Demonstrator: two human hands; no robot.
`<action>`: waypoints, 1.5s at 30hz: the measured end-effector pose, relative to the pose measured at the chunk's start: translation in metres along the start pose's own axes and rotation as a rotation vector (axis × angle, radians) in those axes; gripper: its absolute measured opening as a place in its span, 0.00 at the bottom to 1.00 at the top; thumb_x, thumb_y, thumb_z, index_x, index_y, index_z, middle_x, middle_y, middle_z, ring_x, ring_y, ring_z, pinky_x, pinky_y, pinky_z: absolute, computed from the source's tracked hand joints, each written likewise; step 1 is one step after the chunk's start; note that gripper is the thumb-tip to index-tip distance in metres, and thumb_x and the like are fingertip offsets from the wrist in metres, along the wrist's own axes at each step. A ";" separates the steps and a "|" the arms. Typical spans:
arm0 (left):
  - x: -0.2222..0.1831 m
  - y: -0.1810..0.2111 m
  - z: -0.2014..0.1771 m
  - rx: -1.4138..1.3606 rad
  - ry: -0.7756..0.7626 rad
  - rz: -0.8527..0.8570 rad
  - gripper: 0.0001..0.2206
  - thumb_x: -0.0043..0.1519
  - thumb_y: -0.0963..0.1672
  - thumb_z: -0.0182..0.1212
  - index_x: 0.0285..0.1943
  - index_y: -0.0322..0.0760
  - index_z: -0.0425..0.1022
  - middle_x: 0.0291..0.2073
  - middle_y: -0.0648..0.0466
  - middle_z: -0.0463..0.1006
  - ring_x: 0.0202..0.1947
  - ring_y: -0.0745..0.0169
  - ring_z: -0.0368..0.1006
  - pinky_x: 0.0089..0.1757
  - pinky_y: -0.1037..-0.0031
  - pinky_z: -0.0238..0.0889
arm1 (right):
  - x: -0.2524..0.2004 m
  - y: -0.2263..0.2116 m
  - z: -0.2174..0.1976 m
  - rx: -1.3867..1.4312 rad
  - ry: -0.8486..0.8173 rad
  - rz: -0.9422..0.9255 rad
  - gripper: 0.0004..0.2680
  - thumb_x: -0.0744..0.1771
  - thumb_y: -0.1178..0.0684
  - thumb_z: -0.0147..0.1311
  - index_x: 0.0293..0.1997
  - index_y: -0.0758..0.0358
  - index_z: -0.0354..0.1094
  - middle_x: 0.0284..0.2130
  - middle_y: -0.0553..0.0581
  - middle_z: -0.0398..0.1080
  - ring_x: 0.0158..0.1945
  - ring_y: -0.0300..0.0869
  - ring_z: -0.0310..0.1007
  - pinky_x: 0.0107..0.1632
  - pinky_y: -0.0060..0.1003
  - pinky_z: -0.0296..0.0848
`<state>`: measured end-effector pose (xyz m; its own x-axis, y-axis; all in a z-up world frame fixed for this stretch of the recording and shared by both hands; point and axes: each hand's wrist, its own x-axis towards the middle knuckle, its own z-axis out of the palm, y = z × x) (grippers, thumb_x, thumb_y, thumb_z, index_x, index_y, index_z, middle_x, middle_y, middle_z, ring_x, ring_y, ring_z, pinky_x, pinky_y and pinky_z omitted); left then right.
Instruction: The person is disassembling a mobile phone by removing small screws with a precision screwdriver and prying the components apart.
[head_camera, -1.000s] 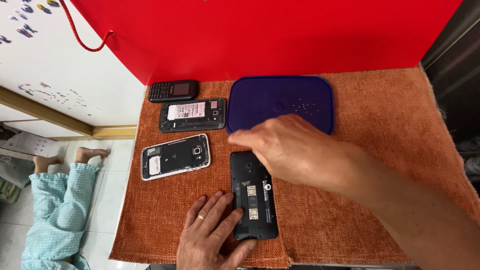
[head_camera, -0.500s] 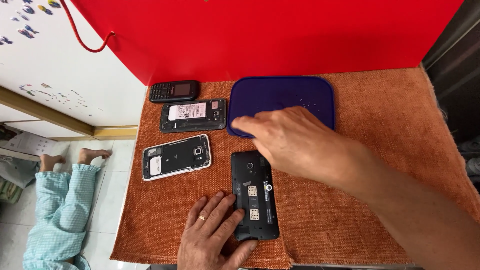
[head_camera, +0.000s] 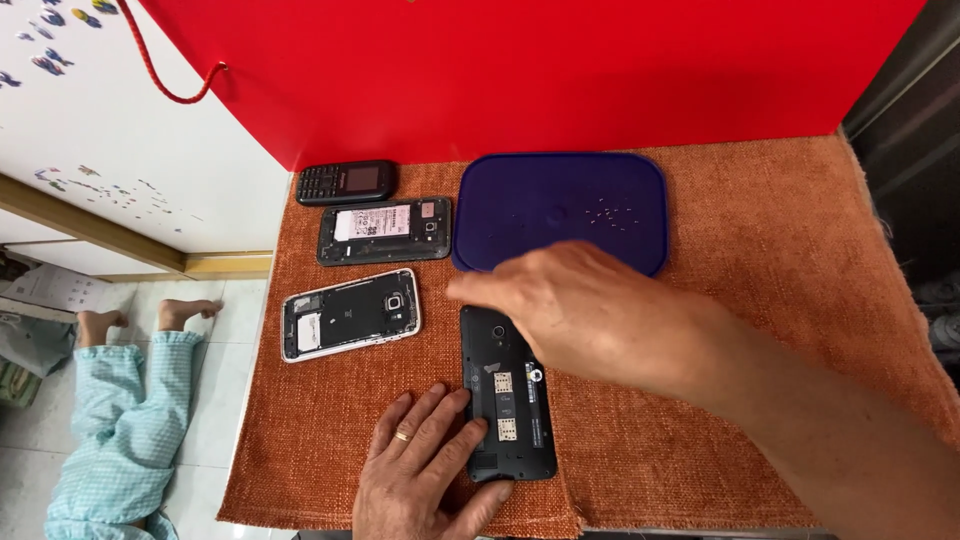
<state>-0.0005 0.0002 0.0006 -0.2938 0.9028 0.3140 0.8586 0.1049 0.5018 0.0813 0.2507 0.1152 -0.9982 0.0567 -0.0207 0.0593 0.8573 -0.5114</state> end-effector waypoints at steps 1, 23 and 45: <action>0.000 0.001 0.001 -0.001 -0.002 0.000 0.25 0.51 0.58 0.71 0.47 0.39 0.85 0.57 0.44 0.79 0.65 0.44 0.67 0.64 0.44 0.49 | 0.001 0.006 0.001 0.002 0.000 0.002 0.22 0.61 0.76 0.49 0.58 0.59 0.66 0.30 0.58 0.75 0.18 0.40 0.76 0.15 0.25 0.80; 0.000 0.000 0.000 0.017 -0.022 -0.003 0.25 0.51 0.57 0.71 0.48 0.40 0.84 0.59 0.45 0.78 0.67 0.44 0.65 0.64 0.45 0.49 | 0.000 0.013 0.004 -0.047 0.085 0.029 0.10 0.66 0.67 0.49 0.51 0.66 0.68 0.23 0.61 0.73 0.08 0.36 0.66 0.08 0.22 0.69; -0.001 -0.001 0.000 0.003 -0.047 -0.024 0.25 0.53 0.58 0.68 0.48 0.40 0.85 0.59 0.44 0.78 0.67 0.43 0.64 0.64 0.43 0.47 | 0.000 0.006 0.002 -0.078 0.127 0.027 0.07 0.65 0.64 0.51 0.46 0.69 0.70 0.19 0.62 0.74 0.10 0.39 0.72 0.09 0.25 0.72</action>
<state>-0.0014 -0.0009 -0.0003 -0.2942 0.9186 0.2639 0.8530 0.1279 0.5060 0.0814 0.2551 0.1100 -0.9870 0.1405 0.0776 0.0920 0.8914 -0.4438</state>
